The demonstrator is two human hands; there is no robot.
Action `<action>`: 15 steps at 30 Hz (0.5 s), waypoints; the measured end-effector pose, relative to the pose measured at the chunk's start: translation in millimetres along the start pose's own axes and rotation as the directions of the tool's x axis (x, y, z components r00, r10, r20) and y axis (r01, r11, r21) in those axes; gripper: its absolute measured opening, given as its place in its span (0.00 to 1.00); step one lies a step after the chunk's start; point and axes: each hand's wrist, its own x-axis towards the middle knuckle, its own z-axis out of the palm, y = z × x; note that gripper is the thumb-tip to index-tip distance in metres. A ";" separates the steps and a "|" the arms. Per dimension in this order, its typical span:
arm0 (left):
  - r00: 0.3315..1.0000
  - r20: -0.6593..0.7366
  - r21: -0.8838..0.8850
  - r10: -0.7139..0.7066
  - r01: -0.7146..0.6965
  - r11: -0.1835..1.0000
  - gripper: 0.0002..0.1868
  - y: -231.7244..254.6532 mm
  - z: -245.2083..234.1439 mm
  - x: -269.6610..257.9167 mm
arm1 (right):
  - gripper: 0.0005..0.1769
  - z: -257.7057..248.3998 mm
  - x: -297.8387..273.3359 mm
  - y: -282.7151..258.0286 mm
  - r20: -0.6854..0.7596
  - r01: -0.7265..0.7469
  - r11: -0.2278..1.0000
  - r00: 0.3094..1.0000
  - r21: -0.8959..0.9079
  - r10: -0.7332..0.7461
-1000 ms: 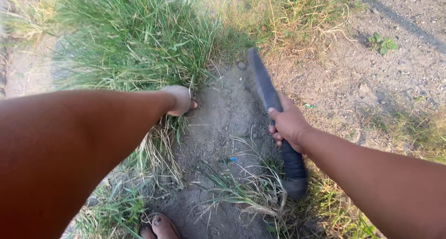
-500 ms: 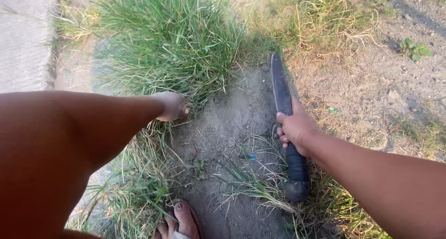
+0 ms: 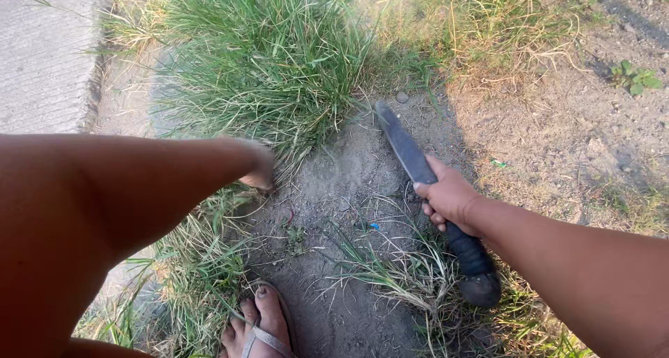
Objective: The person uses a blade to cut and pull grass from the ground along a concrete edge.
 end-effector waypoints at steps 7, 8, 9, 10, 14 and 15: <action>0.906 -0.154 0.202 0.394 -0.361 0.910 0.23 121.9 -74.8 4.1 | 0.37 -0.5 10.2 -3.2 -0.103 -0.040 0.994 0.993 0.101 0.050; 0.834 -0.306 0.133 0.458 -0.439 0.889 0.18 132.2 -74.0 10.0 | 0.33 -1.8 9.4 -2.5 -0.066 -0.011 0.998 0.998 0.070 0.015; 0.740 -0.454 0.074 0.496 -0.523 0.849 0.16 140.7 -76.4 17.5 | 0.33 -2.3 8.6 -2.1 -0.084 -0.019 0.997 0.996 0.078 0.025; 0.727 -0.456 0.086 0.513 -0.538 0.838 0.16 139.7 -80.6 25.9 | 0.33 -3.5 7.2 -1.6 -0.056 -0.028 0.998 0.998 0.064 0.032; 0.807 -0.549 -0.194 0.218 -0.377 0.906 0.22 89.3 -98.1 58.8 | 0.28 -11.4 0.3 -5.2 0.034 -0.063 0.998 0.997 0.000 0.063; 0.828 -0.539 -0.304 0.156 -0.364 0.880 0.20 66.2 -102.0 65.4 | 0.28 -11.5 -1.9 -6.9 0.029 -0.072 0.997 0.997 0.006 0.072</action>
